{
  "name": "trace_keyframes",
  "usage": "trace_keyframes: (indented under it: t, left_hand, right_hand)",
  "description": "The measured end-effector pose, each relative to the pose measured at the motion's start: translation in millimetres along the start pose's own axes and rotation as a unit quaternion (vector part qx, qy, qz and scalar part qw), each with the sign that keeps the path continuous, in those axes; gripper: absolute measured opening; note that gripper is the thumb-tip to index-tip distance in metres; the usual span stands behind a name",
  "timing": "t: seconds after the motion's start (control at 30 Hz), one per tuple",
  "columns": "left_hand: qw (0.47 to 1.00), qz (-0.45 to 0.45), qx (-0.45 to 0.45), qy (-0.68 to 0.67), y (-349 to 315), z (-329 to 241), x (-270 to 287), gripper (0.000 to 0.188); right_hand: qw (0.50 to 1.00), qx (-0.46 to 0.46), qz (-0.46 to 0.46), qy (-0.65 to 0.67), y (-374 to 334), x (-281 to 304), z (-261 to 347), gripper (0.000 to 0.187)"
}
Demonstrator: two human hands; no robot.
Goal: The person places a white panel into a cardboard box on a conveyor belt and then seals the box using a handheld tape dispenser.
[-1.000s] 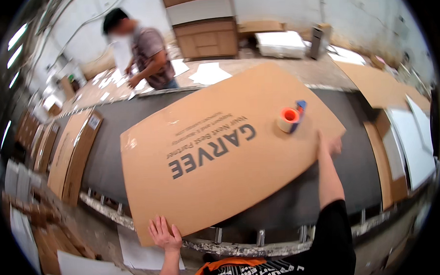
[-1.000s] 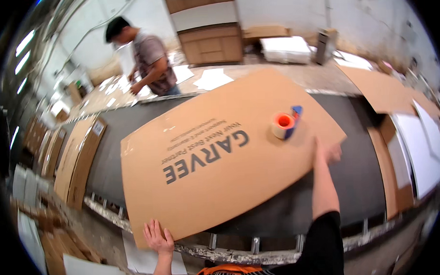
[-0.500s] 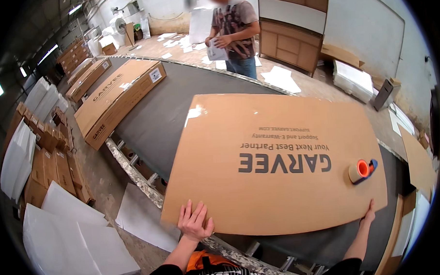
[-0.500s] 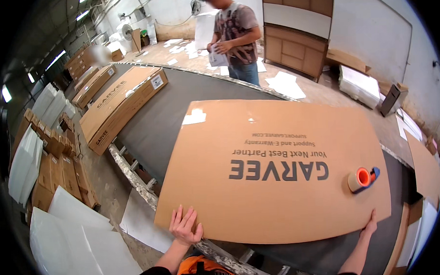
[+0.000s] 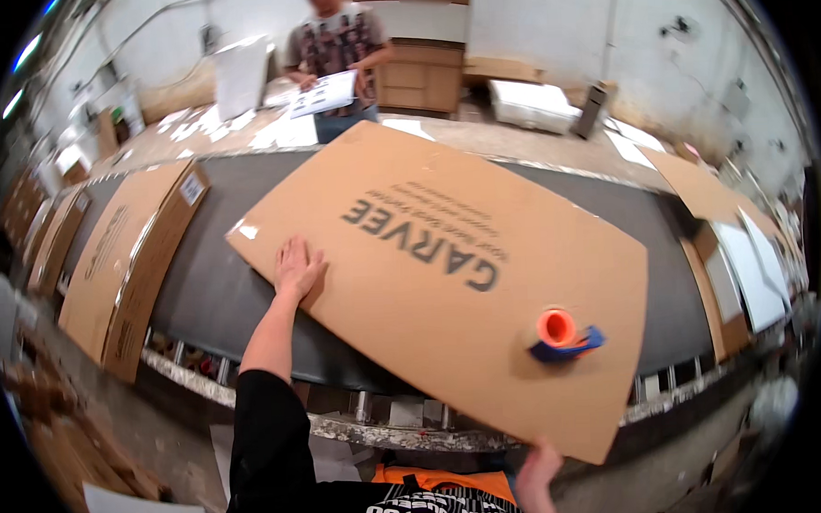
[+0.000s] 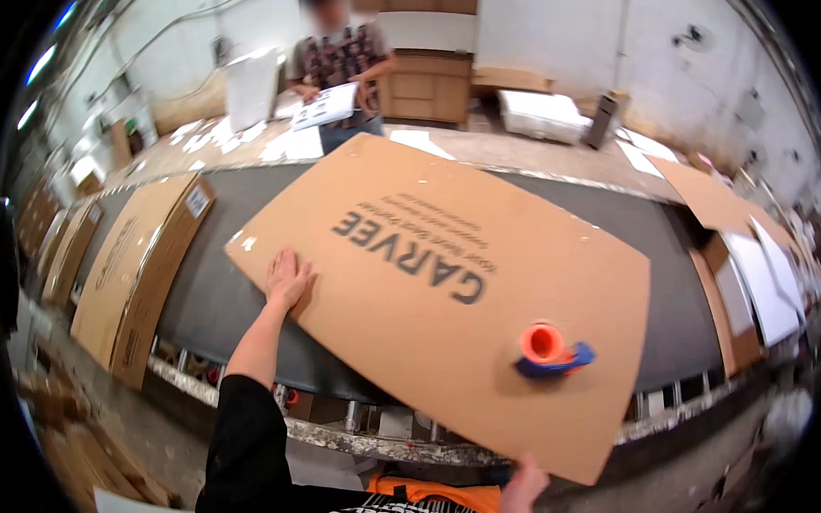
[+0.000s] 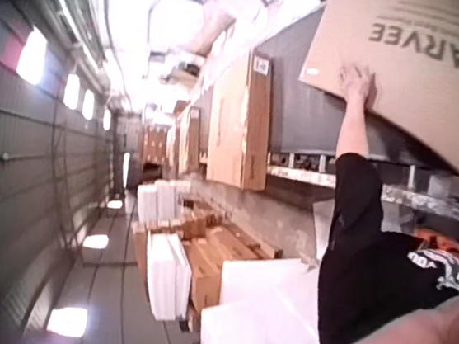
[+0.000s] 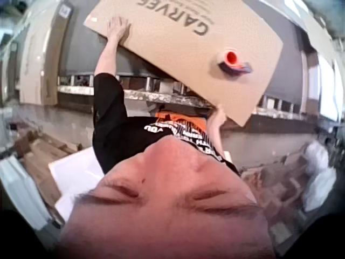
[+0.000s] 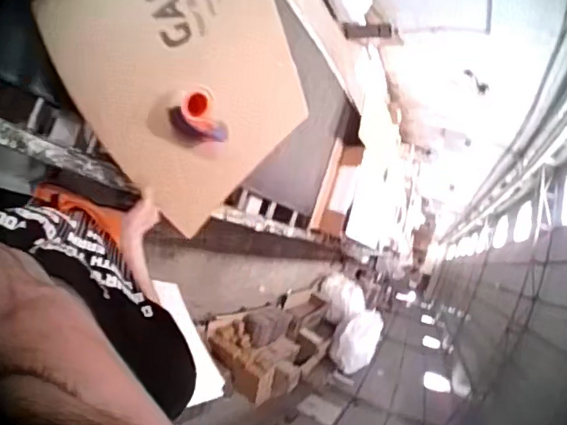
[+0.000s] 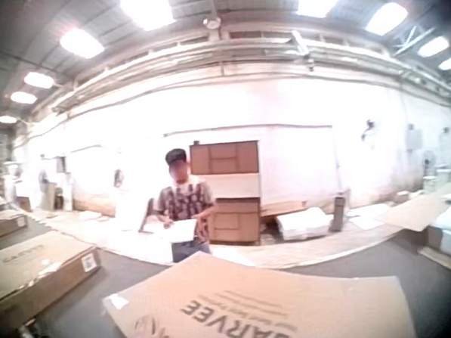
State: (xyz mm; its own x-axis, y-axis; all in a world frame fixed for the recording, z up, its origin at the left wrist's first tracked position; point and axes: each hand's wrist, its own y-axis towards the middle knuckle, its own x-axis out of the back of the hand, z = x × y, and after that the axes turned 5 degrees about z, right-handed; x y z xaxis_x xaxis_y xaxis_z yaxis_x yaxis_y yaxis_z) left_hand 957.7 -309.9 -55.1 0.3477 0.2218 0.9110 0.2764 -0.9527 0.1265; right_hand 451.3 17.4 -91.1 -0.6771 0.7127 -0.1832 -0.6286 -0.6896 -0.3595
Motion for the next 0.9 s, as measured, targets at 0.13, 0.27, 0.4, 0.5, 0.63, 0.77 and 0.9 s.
trace_keyframes:
  t: [0.13,0.27,0.4,0.5,0.63,0.77,0.9]
  left_hand:
    - [0.999,0.028,-0.021,-0.035,-49,-42,-4,0.08]
    - [0.999,0.012,0.008,-0.049,-152,-96,-15,0.077]
    - [0.926,-0.04,-0.286,-0.245,-306,-202,5,0.081]
    - [0.916,-0.061,-0.37,-0.14,-331,-257,-16,0.076]
    - [0.941,-0.121,-0.317,-0.012,-265,-276,-57,0.063]
    - [0.98,-0.082,-0.177,0.048,-213,-312,-40,0.077]
    - [0.995,-0.014,-0.041,0.095,-295,-319,-65,0.08]
  right_hand:
    - [0.924,-0.035,0.277,-0.262,-84,12,-1,0.056]
    - [0.82,0.16,0.414,-0.361,-57,20,86,0.047]
    - [0.726,0.469,0.252,-0.435,0,-17,146,0.05]
    - [0.665,0.553,0.32,-0.388,30,-43,141,0.053]
    - [0.68,0.582,0.338,-0.291,114,-65,124,0.053]
    - [0.654,0.56,0.213,-0.462,257,-114,135,0.052]
    - [0.599,0.448,0.095,-0.657,372,-139,182,0.058]
